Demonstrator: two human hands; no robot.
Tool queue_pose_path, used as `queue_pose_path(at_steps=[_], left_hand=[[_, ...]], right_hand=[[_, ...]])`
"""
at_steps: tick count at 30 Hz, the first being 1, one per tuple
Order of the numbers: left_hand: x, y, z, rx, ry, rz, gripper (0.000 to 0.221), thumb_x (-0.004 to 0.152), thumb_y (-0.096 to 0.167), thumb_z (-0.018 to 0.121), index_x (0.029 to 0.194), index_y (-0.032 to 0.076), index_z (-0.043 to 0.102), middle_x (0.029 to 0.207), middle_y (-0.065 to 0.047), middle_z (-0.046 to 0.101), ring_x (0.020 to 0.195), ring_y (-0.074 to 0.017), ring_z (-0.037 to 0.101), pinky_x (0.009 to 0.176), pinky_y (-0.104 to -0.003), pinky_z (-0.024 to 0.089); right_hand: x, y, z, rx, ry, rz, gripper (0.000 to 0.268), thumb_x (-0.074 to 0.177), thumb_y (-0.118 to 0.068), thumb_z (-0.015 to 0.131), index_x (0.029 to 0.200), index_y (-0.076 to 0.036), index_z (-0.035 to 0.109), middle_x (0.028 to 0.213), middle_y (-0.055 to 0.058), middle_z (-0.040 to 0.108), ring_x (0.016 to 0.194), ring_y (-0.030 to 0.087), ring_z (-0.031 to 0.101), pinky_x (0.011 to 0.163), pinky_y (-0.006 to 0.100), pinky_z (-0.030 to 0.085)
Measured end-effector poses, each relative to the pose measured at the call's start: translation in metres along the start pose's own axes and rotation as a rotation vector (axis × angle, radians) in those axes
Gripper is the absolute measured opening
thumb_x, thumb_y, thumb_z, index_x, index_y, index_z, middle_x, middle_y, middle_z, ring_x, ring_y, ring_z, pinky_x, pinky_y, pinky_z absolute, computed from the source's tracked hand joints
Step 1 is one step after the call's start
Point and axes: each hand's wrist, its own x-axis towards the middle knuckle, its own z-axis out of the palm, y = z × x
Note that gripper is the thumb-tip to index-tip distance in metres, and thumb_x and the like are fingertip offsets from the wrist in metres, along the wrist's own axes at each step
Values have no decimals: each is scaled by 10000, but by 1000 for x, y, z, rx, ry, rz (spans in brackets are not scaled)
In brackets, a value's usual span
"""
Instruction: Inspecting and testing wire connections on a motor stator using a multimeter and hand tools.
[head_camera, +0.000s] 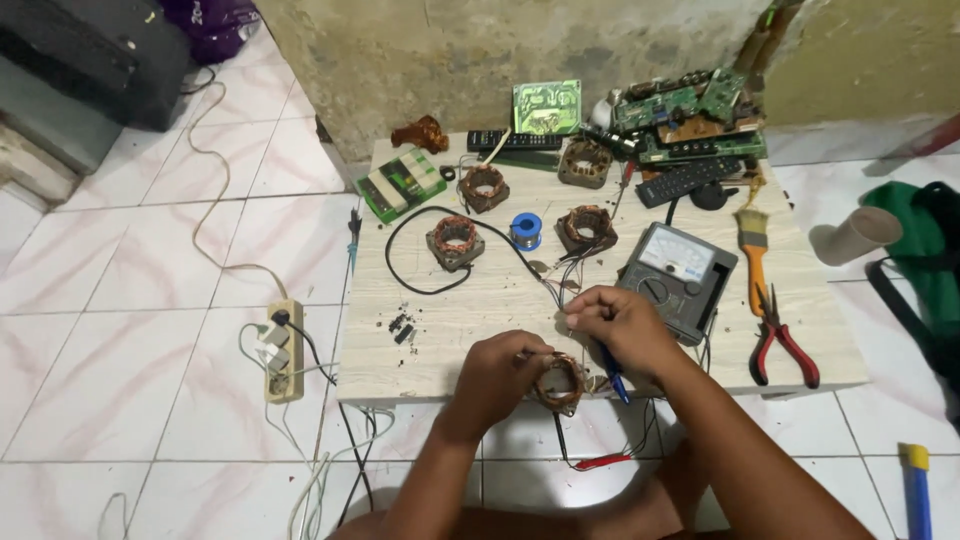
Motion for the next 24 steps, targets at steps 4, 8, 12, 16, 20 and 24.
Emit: queue_pose_path(at_steps=[4, 8, 12, 16, 20, 24], left_hand=[[2, 1, 0, -41, -29, -108, 53, 899, 62, 777, 937, 82, 746, 845, -74, 776, 821, -250, 775, 675, -327, 648], [0, 1, 0, -13, -43, -97, 69, 883, 46, 781, 935, 60, 738, 848, -101, 775, 819, -281, 776, 662, -354, 654], [-3, 0, 0, -81, -2, -57, 61, 898, 71, 777, 943, 85, 738, 864, -65, 779, 848, -256, 776, 676, -344, 656], [-2, -5, 1, -75, 11, -38, 49, 897, 84, 779, 932, 103, 750, 839, -60, 775, 809, -249, 771, 660, -344, 651], [-4, -9, 3, -93, -14, -90, 43, 902, 87, 773, 934, 101, 747, 820, -63, 770, 766, -238, 760, 661, -346, 644], [-2, -9, 4, -41, 9, -71, 64, 883, 72, 785, 922, 105, 747, 785, -65, 761, 727, -241, 754, 623, -341, 632]], right_hand=[[1, 23, 1, 106, -3, 31, 177, 828, 31, 796, 1003, 23, 768, 639, 129, 676, 524, 159, 573, 473, 273, 438], [-7, 14, 4, 16, 18, -37, 175, 815, -29, 837, 984, -30, 790, 729, 79, 724, 637, 129, 605, 578, 266, 490], [-11, 21, 10, -31, 31, -56, 178, 803, -37, 859, 973, -33, 805, 730, 79, 698, 661, 138, 628, 608, 287, 516], [-9, 27, 11, -7, 17, -44, 204, 806, -25, 848, 1001, -37, 788, 751, 82, 727, 655, 110, 616, 600, 252, 499], [-14, 14, 12, -34, -30, -35, 196, 808, -9, 838, 997, -11, 785, 743, 101, 731, 662, 133, 612, 618, 276, 511], [-11, 19, 10, -28, -39, -35, 186, 812, -5, 830, 990, -2, 776, 736, 95, 726, 654, 132, 613, 616, 273, 513]])
